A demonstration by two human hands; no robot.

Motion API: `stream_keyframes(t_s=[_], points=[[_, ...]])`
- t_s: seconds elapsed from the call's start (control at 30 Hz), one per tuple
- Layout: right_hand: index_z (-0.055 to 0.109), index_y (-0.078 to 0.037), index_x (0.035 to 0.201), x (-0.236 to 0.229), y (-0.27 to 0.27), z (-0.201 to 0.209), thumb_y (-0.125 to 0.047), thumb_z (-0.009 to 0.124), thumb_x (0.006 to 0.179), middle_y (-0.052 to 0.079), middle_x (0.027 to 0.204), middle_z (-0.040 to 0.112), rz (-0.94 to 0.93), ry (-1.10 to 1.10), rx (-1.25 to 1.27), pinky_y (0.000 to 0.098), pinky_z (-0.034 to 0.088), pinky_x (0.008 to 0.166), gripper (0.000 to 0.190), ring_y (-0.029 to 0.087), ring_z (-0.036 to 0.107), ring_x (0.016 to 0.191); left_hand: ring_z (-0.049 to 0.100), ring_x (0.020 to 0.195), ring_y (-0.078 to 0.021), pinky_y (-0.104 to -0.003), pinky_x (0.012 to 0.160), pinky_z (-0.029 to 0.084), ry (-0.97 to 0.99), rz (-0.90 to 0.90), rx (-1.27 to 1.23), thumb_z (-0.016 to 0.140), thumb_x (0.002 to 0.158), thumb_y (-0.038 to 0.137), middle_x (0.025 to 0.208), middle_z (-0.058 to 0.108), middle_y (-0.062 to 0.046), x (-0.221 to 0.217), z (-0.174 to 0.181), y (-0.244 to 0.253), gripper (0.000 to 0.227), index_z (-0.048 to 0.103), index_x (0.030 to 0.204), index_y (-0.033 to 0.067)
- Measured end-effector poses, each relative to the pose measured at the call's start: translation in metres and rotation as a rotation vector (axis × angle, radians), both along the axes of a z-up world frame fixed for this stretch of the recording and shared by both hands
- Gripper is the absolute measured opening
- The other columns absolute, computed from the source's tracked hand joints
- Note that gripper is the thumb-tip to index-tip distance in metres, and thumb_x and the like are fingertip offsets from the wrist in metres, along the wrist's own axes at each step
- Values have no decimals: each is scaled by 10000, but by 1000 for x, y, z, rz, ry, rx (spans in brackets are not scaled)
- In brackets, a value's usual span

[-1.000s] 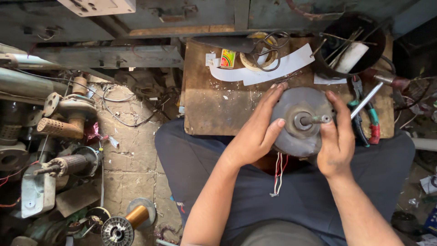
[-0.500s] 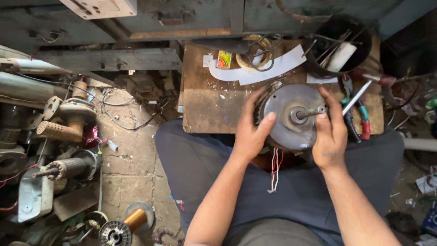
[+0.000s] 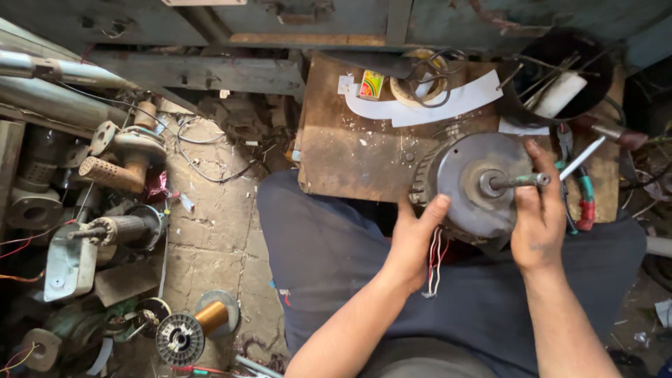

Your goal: The person assembles an electric motor by inserting a rotor into a stator and securing it with a hammer. They then attach a metal end cap, insert a metal rod into the shaft, and tighten bolts on the end cap using a wrench.

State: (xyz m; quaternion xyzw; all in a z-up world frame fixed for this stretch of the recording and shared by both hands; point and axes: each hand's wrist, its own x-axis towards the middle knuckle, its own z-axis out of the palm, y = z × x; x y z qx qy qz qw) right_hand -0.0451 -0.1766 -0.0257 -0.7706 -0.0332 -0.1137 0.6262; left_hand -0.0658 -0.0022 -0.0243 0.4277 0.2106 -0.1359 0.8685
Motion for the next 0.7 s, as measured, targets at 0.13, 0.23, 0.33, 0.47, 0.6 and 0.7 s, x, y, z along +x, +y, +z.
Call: stream_keyframes(t_s=[0.13, 0.23, 0.33, 0.47, 0.6, 0.7], points=[[385, 39, 1570, -3, -1, 0, -188, 448, 1126, 151, 1605, 444, -7, -22, -48, 356, 294, 1278, 503, 240, 414, 1506, 533, 1282, -241, -363, 1089, 433, -16, 111, -1, 786, 825, 208, 1429, 531, -148, 3, 12, -17, 857, 331, 1530, 31], [381, 42, 1569, -9, -1, -2, -188, 451, 1119, 157, 1609, 438, -23, -37, -59, 354, 294, 1277, 510, 243, 411, 1510, 515, 1301, -239, -358, 1112, 413, -20, 213, 28, 784, 819, 178, 1454, 508, -151, 0, 7, -31, 875, 318, 1543, 26], [379, 38, 1573, -15, 3, -5, -164, 448, 1126, 161, 1616, 438, -64, -55, -31, 365, 291, 1286, 495, 252, 408, 1520, 494, 1328, -244, -369, 1133, 397, -34, 256, -5, 804, 781, 201, 1471, 483, -150, -1, -2, -33, 949, 287, 1560, 38], [376, -18, 1577, -35, 9, -14, -161, 474, 1101, 124, 1528, 492, -84, 14, 389, 401, 392, 1222, 506, 247, 492, 1401, 473, 1364, -261, -402, 1165, 382, -178, 273, -46, 880, 684, 273, 1483, 455, -155, -13, 3, -29, 1141, 203, 1582, 77], [423, -38, 1513, -23, 18, -38, -307, 569, 1106, 127, 1429, 527, -9, -33, 787, 421, 414, 1218, 509, 264, 519, 1339, 464, 1399, -335, -455, 1205, 392, -504, 216, 462, 935, 583, 388, 1505, 420, -199, -12, 7, -1, 1323, 163, 1607, 60], [411, -64, 1575, -12, 27, -53, -452, 565, 1091, 141, 1529, 511, 77, 73, 990, 462, 409, 1213, 639, 290, 506, 1417, 432, 1425, -376, -485, 1232, 371, -765, 236, 1080, 953, 477, 415, 1526, 394, -231, -8, 0, 20, 1392, 239, 1607, 23]])
